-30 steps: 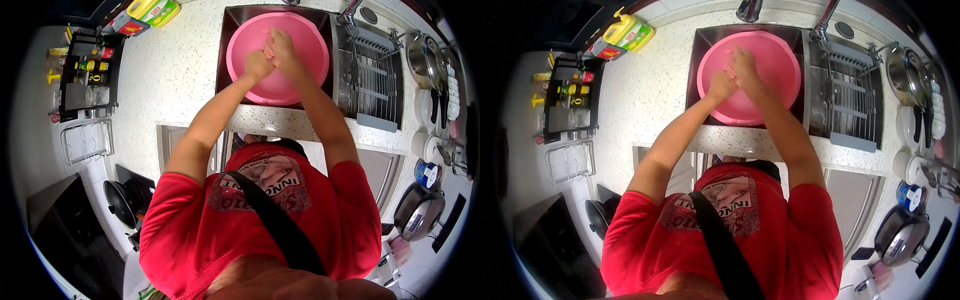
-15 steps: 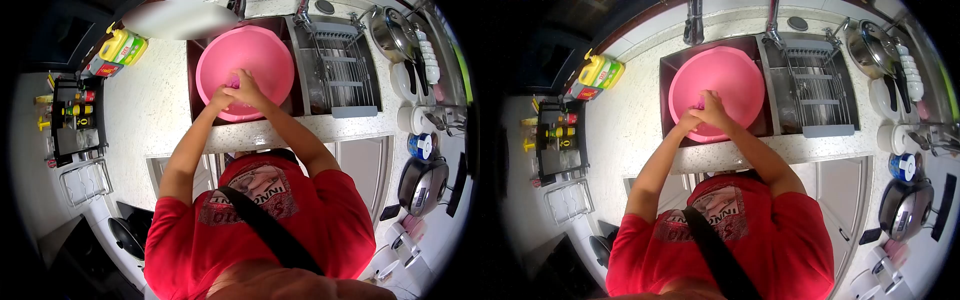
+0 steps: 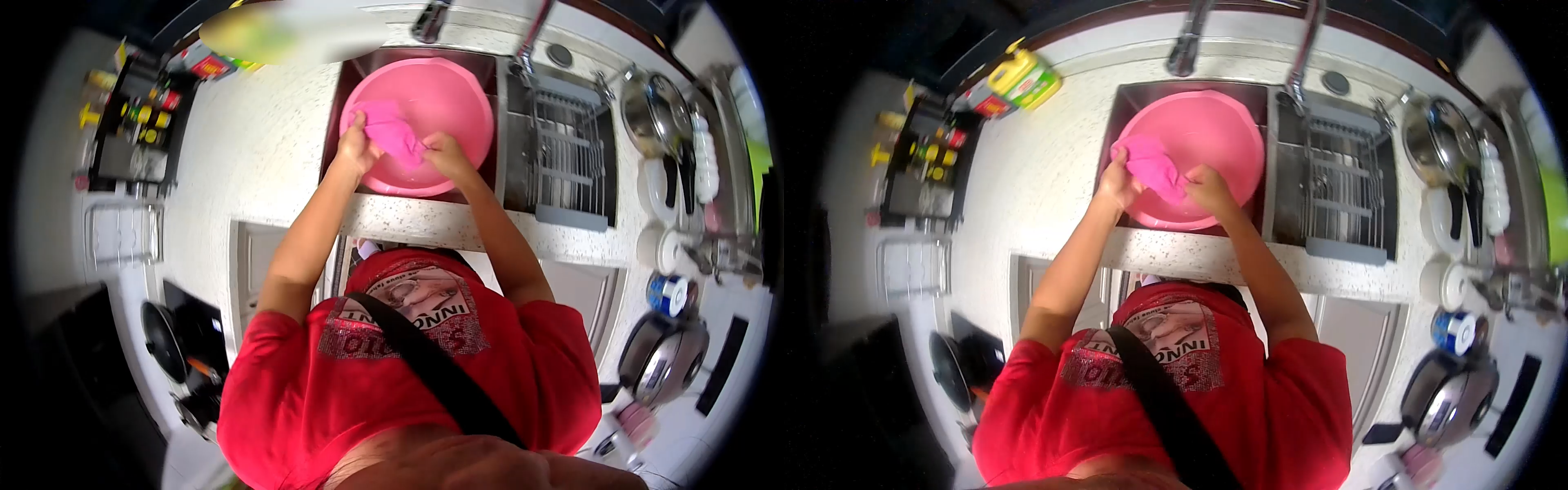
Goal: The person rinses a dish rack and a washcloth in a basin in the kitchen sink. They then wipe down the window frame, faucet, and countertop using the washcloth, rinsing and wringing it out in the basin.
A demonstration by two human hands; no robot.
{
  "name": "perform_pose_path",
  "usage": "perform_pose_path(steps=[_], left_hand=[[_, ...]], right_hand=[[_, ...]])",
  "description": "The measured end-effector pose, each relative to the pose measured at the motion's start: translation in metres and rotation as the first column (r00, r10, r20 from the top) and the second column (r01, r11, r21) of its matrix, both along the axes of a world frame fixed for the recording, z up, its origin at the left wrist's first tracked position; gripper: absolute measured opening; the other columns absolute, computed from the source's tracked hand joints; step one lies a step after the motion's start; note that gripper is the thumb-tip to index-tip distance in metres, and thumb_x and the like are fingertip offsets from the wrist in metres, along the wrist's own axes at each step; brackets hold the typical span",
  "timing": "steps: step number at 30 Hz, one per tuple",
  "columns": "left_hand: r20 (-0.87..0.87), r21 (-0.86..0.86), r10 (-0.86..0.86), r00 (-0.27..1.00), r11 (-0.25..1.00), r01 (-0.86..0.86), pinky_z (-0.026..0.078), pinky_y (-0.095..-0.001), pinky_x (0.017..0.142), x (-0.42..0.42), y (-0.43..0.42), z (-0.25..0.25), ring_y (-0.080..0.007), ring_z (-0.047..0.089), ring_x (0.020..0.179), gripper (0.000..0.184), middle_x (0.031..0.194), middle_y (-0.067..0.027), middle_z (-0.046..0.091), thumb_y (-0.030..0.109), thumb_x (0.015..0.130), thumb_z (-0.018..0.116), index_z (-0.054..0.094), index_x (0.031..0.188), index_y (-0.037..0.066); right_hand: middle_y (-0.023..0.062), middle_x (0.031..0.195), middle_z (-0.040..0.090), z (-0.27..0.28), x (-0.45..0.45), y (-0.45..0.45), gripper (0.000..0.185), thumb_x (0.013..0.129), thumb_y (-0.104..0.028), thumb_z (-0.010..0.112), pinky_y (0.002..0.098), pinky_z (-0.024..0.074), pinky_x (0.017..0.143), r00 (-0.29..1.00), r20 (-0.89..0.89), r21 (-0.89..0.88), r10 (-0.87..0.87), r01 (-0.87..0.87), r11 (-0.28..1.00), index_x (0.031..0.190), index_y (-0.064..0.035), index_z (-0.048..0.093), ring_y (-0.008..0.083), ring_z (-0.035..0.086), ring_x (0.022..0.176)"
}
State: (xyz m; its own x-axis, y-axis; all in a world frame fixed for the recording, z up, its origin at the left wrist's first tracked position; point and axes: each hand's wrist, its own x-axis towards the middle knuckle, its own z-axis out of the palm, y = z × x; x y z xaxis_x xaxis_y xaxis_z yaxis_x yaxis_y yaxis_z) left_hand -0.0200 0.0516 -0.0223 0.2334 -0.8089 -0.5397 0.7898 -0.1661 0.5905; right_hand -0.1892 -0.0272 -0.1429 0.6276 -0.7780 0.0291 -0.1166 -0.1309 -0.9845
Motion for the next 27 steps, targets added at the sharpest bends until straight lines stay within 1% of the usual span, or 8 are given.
perform_pose_path(steps=[5, 9, 12, 15, 17, 22, 24, 27], left_hand=[[0.48, 0.181, -0.231, 0.846, 0.97, 0.163, 0.048, -0.0311, 0.082, -0.014, 0.013, 0.03, -0.022, 0.059, 0.099, 0.048, 0.114, -0.0134, 0.057, 0.041, 0.094, 0.043, 0.05, 0.116, -0.001], [0.934, 0.304, -0.189, -0.304, 0.867, 0.394, 0.03, -0.0389, 0.104, -0.053, 0.031, 0.019, -0.0294, 0.029, 0.132, 0.069, 0.144, -0.0206, 0.023, 0.042, 0.088, 0.051, 0.025, 0.138, 0.002], [0.931, 0.253, -0.21, -0.3, 0.961, 0.112, 0.033, -0.0365, 0.103, -0.067, 0.056, 0.041, -0.0281, 0.031, 0.131, 0.066, 0.144, -0.0204, 0.021, 0.041, 0.088, 0.052, 0.03, 0.135, 0.001], [0.921, -0.275, 0.235, 0.311, 0.957, 0.091, 0.039, -0.0352, 0.098, -0.033, 0.079, 0.048, -0.0271, 0.043, 0.122, 0.055, 0.134, -0.0208, 0.038, 0.039, 0.089, 0.05, 0.042, 0.126, -0.001], [-0.008, -0.333, 0.286, 0.958, 0.903, -0.272, 0.045, -0.0361, 0.091, 0.002, 0.097, 0.035, -0.0249, 0.056, 0.105, 0.043, 0.112, -0.0176, 0.057, 0.037, 0.091, 0.048, 0.051, 0.114, 0.0], [0.056, -0.29, 0.41, 0.91, 0.879, -0.378, 0.053, -0.0357, 0.072, 0.075, 0.223, 0.027, -0.0232, 0.064, 0.081, 0.036, 0.087, -0.0134, 0.064, 0.033, 0.091, 0.05, 0.053, 0.109, 0.002], [0.204, -0.186, 0.556, 0.806, 0.83, -0.526, 0.054, -0.0329, 0.065, 0.093, 0.284, 0.019, -0.0213, 0.064, 0.075, 0.034, 0.083, -0.0125, 0.063, 0.03, 0.091, 0.052, 0.054, 0.107, 0.001], [0.278, -0.091, 0.81, 0.517, 0.558, -0.825, 0.053, -0.0265, 0.056, 0.111, 0.365, -0.007, -0.0153, 0.061, 0.065, 0.024, 0.077, -0.0089, 0.062, 0.026, 0.09, 0.054, 0.055, 0.097, 0.003]], right_hand=[[0.0085, 0.096, 0.062, 0.081, 0.008, 0.007, 0.026, 0.086, -0.021, 0.058, 0.0325, 0.0506, 0.068, 0.993, 0.059, 0.192, -0.098, 0.085, 0.978, 0.103, -0.0027, 0.057, 0.0213, 0.061, 0.082], [0.0127, 0.108, 0.058, 0.104, 0.038, 0.033, 0.041, 0.093, -0.037, 0.043, 0.0366, 0.0499, 0.079, 0.972, 0.23, 0.8, -0.044, -0.164, 0.577, 0.118, -0.0046, 0.05, 0.0235, 0.059, 0.093], [0.0129, 0.109, 0.057, 0.097, 0.057, 0.05, 0.043, 0.093, -0.038, 0.043, 0.0369, 0.0496, 0.08, 0.956, 0.289, 0.844, -0.053, -0.228, 0.486, 0.12, -0.0044, 0.049, 0.024, 0.059, 0.095], [0.0131, 0.11, 0.057, 0.093, 0.087, 0.07, 0.045, 0.093, -0.039, 0.042, 0.0372, 0.0493, 0.081, 0.945, 0.324, 0.856, -0.051, -0.27, 0.441, 0.122, -0.0041, 0.047, 0.0244, 0.058, 0.096], [0.0133, 0.11, 0.057, 0.095, 0.11, 0.084, 0.046, 0.093, -0.039, 0.041, 0.0374, 0.0491, 0.082, 0.928, 0.372, 0.848, -0.032, -0.326, 0.417, 0.123, -0.004, 0.046, 0.0247, 0.058, 0.096], [0.012, 0.125, 0.049, 0.131, 0.218, 0.127, 0.055, 0.094, -0.042, 0.037, 0.0373, 0.0427, 0.093, 0.35, 0.896, 0.353, 0.271, -0.935, 0.04, 0.133, -0.0023, 0.036, 0.0237, 0.05, 0.112], [0.0108, 0.136, 0.038, 0.152, 0.261, 0.172, 0.058, 0.095, -0.04, 0.035, 0.0355, 0.0334, 0.102, 0.66, 0.581, 0.232, 0.476, -0.695, 0.681, 0.138, -0.0025, 0.027, 0.0218, 0.04, 0.123], [0.0136, 0.145, 0.025, 0.16, 0.346, 0.257, 0.057, 0.095, -0.033, 0.035, 0.0384, 0.0138, 0.111, 0.501, 0.444, -0.304, 0.743, -0.696, 0.65, 0.141, -0.0038, 0.018, 0.0263, 0.025, 0.133]])
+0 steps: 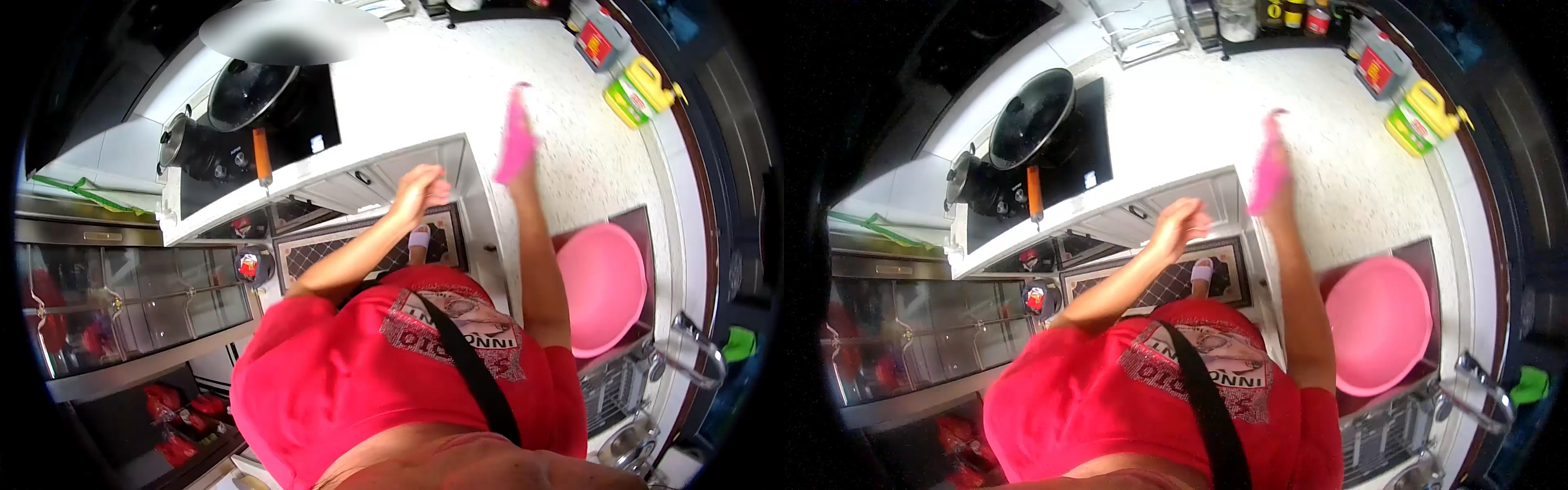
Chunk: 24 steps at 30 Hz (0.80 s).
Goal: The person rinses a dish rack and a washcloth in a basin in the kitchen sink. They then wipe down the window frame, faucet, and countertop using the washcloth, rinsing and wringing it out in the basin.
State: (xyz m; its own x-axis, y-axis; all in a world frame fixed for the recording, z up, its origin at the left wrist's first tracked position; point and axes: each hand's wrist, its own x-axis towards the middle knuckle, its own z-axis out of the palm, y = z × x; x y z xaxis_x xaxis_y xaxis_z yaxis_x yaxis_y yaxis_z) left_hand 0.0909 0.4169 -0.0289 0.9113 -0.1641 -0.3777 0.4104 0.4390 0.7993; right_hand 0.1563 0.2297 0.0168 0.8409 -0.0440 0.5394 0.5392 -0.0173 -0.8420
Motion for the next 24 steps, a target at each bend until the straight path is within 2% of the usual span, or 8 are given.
perform_pose_path(steps=[1, 3, 6, 7, 12, 16, 19, 24], left_hand=[[-0.006, 0.037, 0.117, 0.993, 0.992, -0.117, 0.05, -0.0279, 0.059, 0.004, 0.026, -0.004, -0.0149, 0.059, 0.062, 0.022, 0.072, -0.0064, 0.061, 0.027, 0.089, 0.055, 0.054, 0.093, 0.005], [0.011, 0.104, 0.287, 0.958, 0.952, -0.286, 0.048, -0.0274, 0.056, 0.009, 0.073, -0.015, -0.015, 0.056, 0.058, 0.021, 0.07, -0.0069, 0.059, 0.025, 0.089, 0.055, 0.054, 0.091, 0.005], [0.035, 0.15, 0.452, 0.891, 0.88, -0.452, 0.044, -0.029, 0.055, 0.007, 0.125, -0.018, -0.0166, 0.052, 0.055, 0.018, 0.067, -0.0073, 0.056, 0.023, 0.089, 0.054, 0.054, 0.088, 0.005], [0.033, 0.161, 0.481, 0.876, 0.863, -0.479, 0.044, -0.0289, 0.055, 0.008, 0.136, -0.016, -0.0164, 0.051, 0.055, 0.018, 0.067, -0.007, 0.055, 0.023, 0.089, 0.055, 0.054, 0.087, 0.005], [0.088, 0.222, 0.502, 0.86, 0.832, -0.508, 0.045, -0.0275, 0.051, 0.024, 0.164, -0.014, -0.0146, 0.053, 0.056, 0.018, 0.066, -0.0051, 0.056, 0.024, 0.089, 0.056, 0.054, 0.085, 0.007], [0.112, 0.183, 0.401, 0.909, 0.891, -0.415, 0.045, -0.0258, 0.053, 0.048, 0.141, -0.009, -0.0138, 0.053, 0.054, 0.015, 0.066, -0.0064, 0.058, 0.021, 0.09, 0.054, 0.054, 0.085, 0.006], [0.132, 0.174, 0.274, 0.953, 0.94, -0.295, 0.045, -0.0261, 0.052, 0.063, 0.107, -0.006, -0.0144, 0.053, 0.054, 0.015, 0.065, -0.0069, 0.058, 0.019, 0.09, 0.053, 0.055, 0.085, 0.006], [0.15, 0.182, -0.014, 0.989, 0.983, -0.014, 0.046, -0.0276, 0.052, 0.077, 0.026, -0.011, -0.0145, 0.054, 0.056, 0.013, 0.066, -0.0065, 0.059, 0.018, 0.088, 0.055, 0.057, 0.086, 0.005]], right_hand=[[0.0169, 0.14, 0.034, 0.017, 0.019, 0.036, 0.051, 0.094, -0.026, 0.038, 0.0414, 0.015, 0.111, 0.987, 0.111, -0.414, -0.121, 0.156, 0.897, 0.14, -0.0063, 0.025, 0.0305, 0.028, 0.132], [0.0154, 0.148, 0.016, 0.018, 0.04, 0.105, 0.063, 0.089, -0.035, 0.048, 0.044, 0.0037, 0.112, 0.998, 0.017, -0.86, -0.053, 0.042, 0.508, 0.141, -0.0065, 0.024, 0.031, 0.011, 0.138], [0.0203, 0.148, 0.007, -0.045, 0.08, 0.212, 0.07, 0.088, -0.048, 0.043, 0.0492, -0.0012, 0.11, 0.966, -0.255, -0.961, 0.036, -0.258, 0.1, 0.142, -0.0078, 0.022, 0.0357, 0.001, 0.137], [0.0211, 0.148, 0.005, -0.069, 0.088, 0.236, 0.07, 0.089, -0.051, 0.038, 0.0526, -0.002, 0.109, 0.871, -0.479, -0.846, 0.105, -0.49, 0.21, 0.142, -0.0085, 0.022, 0.0366, -0.002, 0.137], [0.015, 0.148, 0.016, -0.119, 0.134, 0.248, 0.06, 0.091, -0.049, 0.034, 0.0586, -0.0001, 0.106, 0.986, -0.151, -0.946, -0.063, -0.126, 0.298, 0.142, -0.0176, 0.027, 0.0354, 0.007, 0.137], [0.0157, 0.147, 0.02, -0.128, 0.162, 0.151, 0.055, 0.092, -0.043, 0.034, 0.0542, 0.0035, 0.108, 0.906, -0.06, -0.945, -0.419, 0.084, 0.316, 0.14, -0.0166, 0.03, 0.0359, 0.012, 0.136], [0.0196, 0.145, 0.022, -0.139, 0.114, 0.066, 0.057, 0.094, -0.042, 0.031, 0.0504, 0.0111, 0.109, 0.817, 0.073, -0.95, -0.573, 0.231, 0.209, 0.14, -0.0097, 0.029, 0.0362, 0.018, 0.135], [0.0233, 0.139, 0.032, -0.118, -0.091, -0.021, 0.058, 0.087, -0.035, 0.048, 0.0547, 0.0248, 0.102, 0.829, 0.039, -0.931, -0.558, 0.233, 0.281, 0.134, -0.0029, 0.037, 0.04, 0.03, 0.128]])
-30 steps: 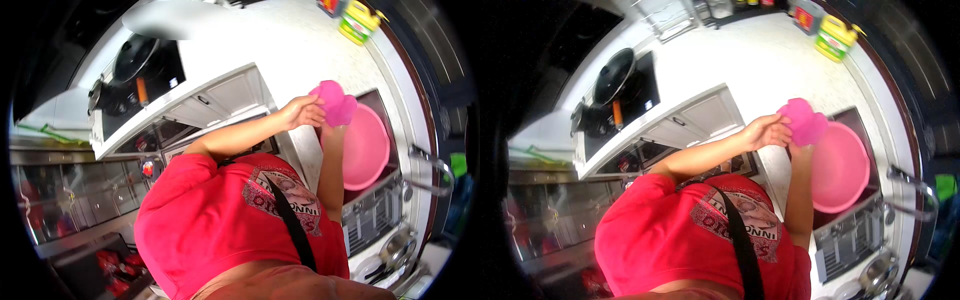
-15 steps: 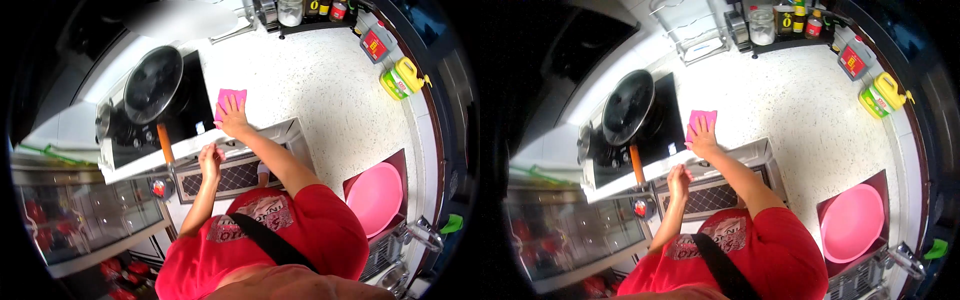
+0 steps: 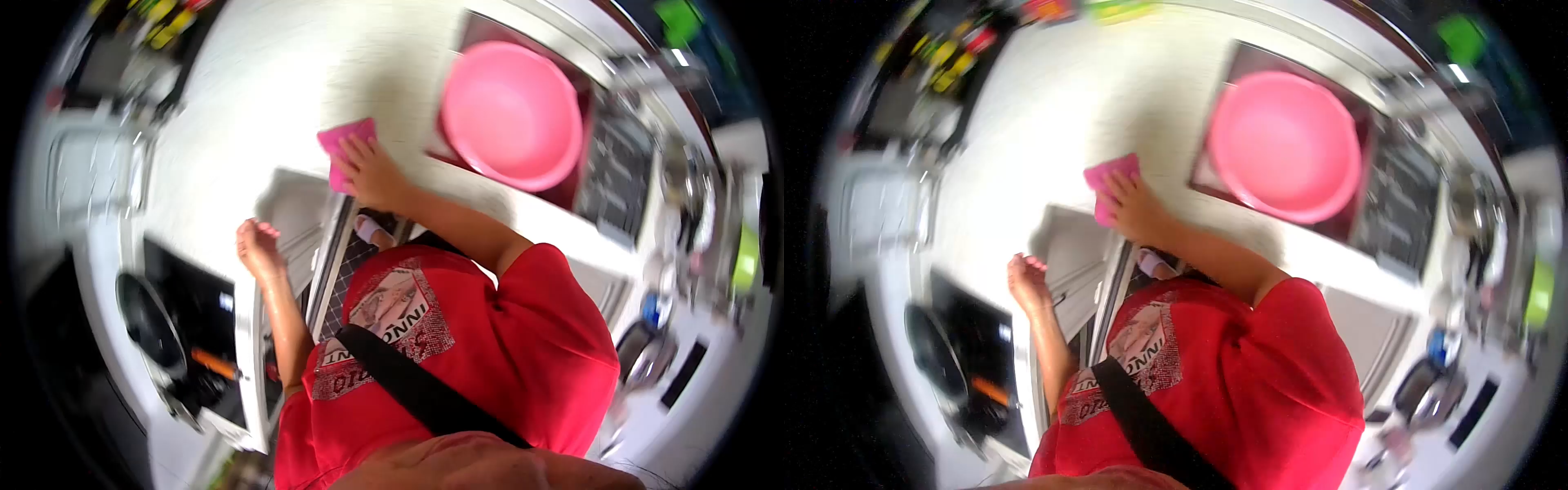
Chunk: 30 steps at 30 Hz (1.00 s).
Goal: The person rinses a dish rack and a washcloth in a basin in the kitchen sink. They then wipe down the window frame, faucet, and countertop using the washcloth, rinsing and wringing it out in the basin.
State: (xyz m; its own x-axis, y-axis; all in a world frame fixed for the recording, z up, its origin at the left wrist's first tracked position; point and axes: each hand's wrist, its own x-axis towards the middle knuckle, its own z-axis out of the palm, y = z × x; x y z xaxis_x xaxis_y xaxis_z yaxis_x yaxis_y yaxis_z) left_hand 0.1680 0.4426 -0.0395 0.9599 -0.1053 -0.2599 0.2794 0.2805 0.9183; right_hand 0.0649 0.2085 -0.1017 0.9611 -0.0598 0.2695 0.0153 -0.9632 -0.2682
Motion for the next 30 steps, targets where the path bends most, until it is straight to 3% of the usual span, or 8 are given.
perform_pose_path(steps=[3, 9, 15, 20, 22, 25, 27, 30], left_hand=[[-0.033, 0.033, -0.177, 0.984, 0.983, 0.178, 0.046, -0.0268, 0.053, -0.008, -0.066, 0.002, -0.0137, 0.053, 0.059, 0.01, 0.067, -0.006, 0.058, 0.016, 0.088, 0.054, 0.056, 0.088, 0.006], [-0.105, 0.01, -0.494, 0.863, 0.867, 0.498, 0.045, -0.027, 0.057, -0.072, -0.198, 0.006, -0.0135, 0.053, 0.064, 0.012, 0.07, -0.0046, 0.056, 0.018, 0.089, 0.053, 0.054, 0.089, 0.007], [-0.12, -0.021, -0.643, 0.757, 0.764, 0.645, 0.045, -0.0284, 0.058, -0.132, -0.274, 0.004, -0.0145, 0.053, 0.064, 0.013, 0.07, -0.0052, 0.057, 0.019, 0.089, 0.053, 0.054, 0.09, 0.006], [-0.122, -0.038, -0.638, 0.76, 0.768, 0.639, 0.046, -0.0293, 0.056, -0.145, -0.279, 0.003, -0.0165, 0.054, 0.062, 0.014, 0.07, -0.0071, 0.057, 0.018, 0.089, 0.053, 0.054, 0.091, 0.005], [-0.118, -0.021, -0.604, 0.788, 0.795, 0.606, 0.047, -0.0292, 0.055, -0.148, -0.274, 0.002, -0.0166, 0.054, 0.061, 0.013, 0.069, -0.0072, 0.057, 0.018, 0.089, 0.054, 0.055, 0.091, 0.005], [-0.157, 0.051, -0.534, 0.831, 0.836, 0.547, 0.048, -0.0291, 0.055, -0.139, -0.263, -0.005, -0.0161, 0.055, 0.06, 0.013, 0.069, -0.0071, 0.058, 0.018, 0.088, 0.054, 0.056, 0.093, 0.005], [-0.143, 0.064, -0.49, 0.86, 0.863, 0.502, 0.048, -0.0283, 0.054, -0.134, -0.252, 0.001, -0.0151, 0.055, 0.059, 0.013, 0.068, -0.0065, 0.059, 0.018, 0.088, 0.054, 0.056, 0.091, 0.006], [-0.109, 0.04, -0.409, 0.906, 0.909, 0.415, 0.048, -0.0274, 0.053, -0.121, -0.235, 0.008, -0.014, 0.055, 0.057, 0.013, 0.067, -0.0059, 0.059, 0.018, 0.089, 0.054, 0.057, 0.087, 0.006]], right_hand=[[0.0209, 0.138, 0.033, 0.018, -0.123, -0.034, 0.059, 0.082, -0.032, 0.054, 0.0522, 0.022, 0.104, 0.983, -0.039, 0.159, -0.181, 0.185, 0.97, 0.131, -0.002, 0.04, 0.0369, 0.029, 0.129], [0.0174, 0.138, 0.035, 0.022, -0.33, -0.089, 0.051, 0.084, -0.022, 0.054, 0.0449, 0.0199, 0.109, 0.822, -0.228, 0.141, -0.522, 0.558, 0.818, 0.13, -0.0032, 0.042, 0.0321, 0.027, 0.131], [0.0154, 0.141, 0.032, 0.021, -0.507, -0.128, 0.053, 0.084, -0.015, 0.053, 0.0401, 0.0196, 0.11, 0.777, -0.31, 0.024, -0.549, 0.583, 0.812, 0.133, -0.0044, 0.039, 0.0304, 0.026, 0.134], [0.017, 0.139, 0.035, 0.028, -0.535, -0.151, 0.051, 0.085, -0.015, 0.05, 0.0445, 0.0211, 0.109, 0.737, -0.257, 0.012, -0.626, 0.65, 0.76, 0.132, -0.0019, 0.039, 0.032, 0.028, 0.132], [0.0177, 0.139, 0.035, 0.02, -0.509, -0.148, 0.053, 0.082, -0.013, 0.052, 0.0461, 0.021, 0.109, 0.821, -0.276, 0.073, -0.499, 0.536, 0.841, 0.132, -0.0012, 0.039, 0.033, 0.028, 0.132], [0.0167, 0.137, 0.037, 0.018, -0.442, -0.149, 0.053, 0.081, -0.015, 0.053, 0.0457, 0.0212, 0.109, 0.945, -0.311, 0.176, -0.103, 0.163, 0.971, 0.131, -0.0013, 0.04, 0.0323, 0.031, 0.13], [0.0149, 0.137, 0.039, 0.0, -0.393, -0.149, 0.055, 0.078, -0.015, 0.056, 0.0448, 0.0207, 0.109, 0.985, -0.121, 0.223, 0.125, -0.096, 0.97, 0.129, -0.0018, 0.042, 0.0296, 0.034, 0.129], [0.0131, 0.134, 0.042, 0.017, -0.307, -0.149, 0.044, 0.08, -0.014, 0.051, 0.0432, 0.0237, 0.108, 0.927, -0.077, 0.314, 0.366, -0.326, 0.891, 0.123, -0.0034, 0.048, 0.0264, 0.038, 0.126]])
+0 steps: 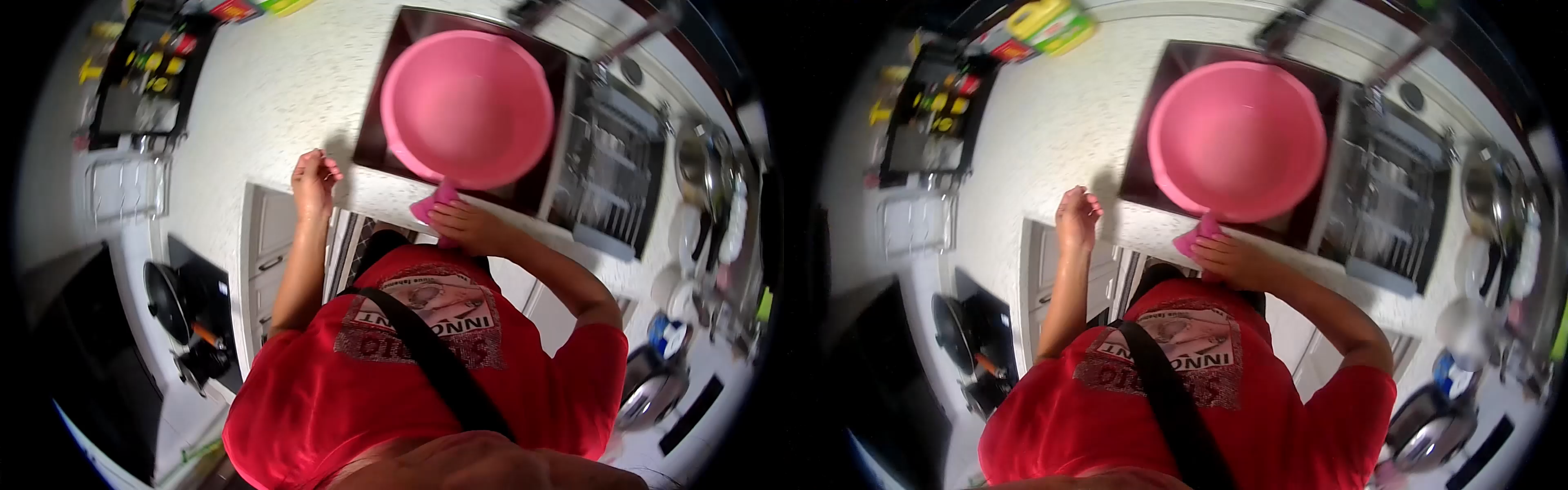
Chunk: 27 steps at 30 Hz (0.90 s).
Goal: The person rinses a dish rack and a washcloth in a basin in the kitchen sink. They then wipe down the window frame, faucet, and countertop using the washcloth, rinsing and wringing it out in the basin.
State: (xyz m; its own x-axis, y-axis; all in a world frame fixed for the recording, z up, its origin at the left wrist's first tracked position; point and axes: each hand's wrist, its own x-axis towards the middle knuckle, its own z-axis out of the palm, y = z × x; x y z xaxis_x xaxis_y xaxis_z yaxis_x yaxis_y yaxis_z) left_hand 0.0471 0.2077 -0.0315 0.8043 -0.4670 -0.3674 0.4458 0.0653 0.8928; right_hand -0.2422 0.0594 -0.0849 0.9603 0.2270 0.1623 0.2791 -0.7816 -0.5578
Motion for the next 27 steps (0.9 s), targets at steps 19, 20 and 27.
perform_pose_path(steps=[19, 20, 27], left_hand=[[0.06, 0.031, 0.137, 0.989, 0.99, -0.139, 0.045, -0.0244, 0.055, 0.176, 0.059, 0.003, -0.0121, 0.052, 0.056, 0.016, 0.068, -0.0052, 0.058, 0.019, 0.091, 0.054, 0.055, 0.084, 0.005], [0.066, 0.041, 0.146, 0.987, 0.988, -0.149, 0.044, -0.0244, 0.055, 0.185, 0.063, 0.003, -0.0121, 0.052, 0.056, 0.016, 0.068, -0.0052, 0.058, 0.019, 0.091, 0.053, 0.055, 0.083, 0.005], [0.142, -0.029, 0.098, 0.985, 0.995, -0.095, 0.044, -0.0237, 0.059, 0.24, 0.061, 0.016, -0.0122, 0.052, 0.06, 0.014, 0.069, -0.006, 0.057, 0.015, 0.092, 0.05, 0.053, 0.083, 0.004]], right_hand=[[0.0221, 0.132, 0.037, -0.038, 0.425, -0.203, 0.052, 0.085, -0.031, 0.05, 0.0533, 0.0228, 0.103, 0.593, 0.415, -0.435, -0.69, 0.795, 0.422, 0.131, -0.0086, 0.039, 0.04, 0.029, 0.126], [0.0219, 0.127, 0.041, -0.04, 0.433, -0.179, 0.053, 0.086, -0.035, 0.048, 0.0551, 0.0215, 0.102, 0.631, 0.396, -0.438, -0.667, 0.768, 0.467, 0.13, -0.006, 0.039, 0.0408, 0.032, 0.122], [0.0164, 0.106, 0.049, -0.017, 0.462, 0.079, 0.039, 0.07, -0.026, 0.059, 0.0573, 0.0273, 0.095, 0.917, 0.38, 0.11, 0.125, -0.179, 0.978, 0.1, -0.0029, 0.054, 0.0354, 0.043, 0.104]])
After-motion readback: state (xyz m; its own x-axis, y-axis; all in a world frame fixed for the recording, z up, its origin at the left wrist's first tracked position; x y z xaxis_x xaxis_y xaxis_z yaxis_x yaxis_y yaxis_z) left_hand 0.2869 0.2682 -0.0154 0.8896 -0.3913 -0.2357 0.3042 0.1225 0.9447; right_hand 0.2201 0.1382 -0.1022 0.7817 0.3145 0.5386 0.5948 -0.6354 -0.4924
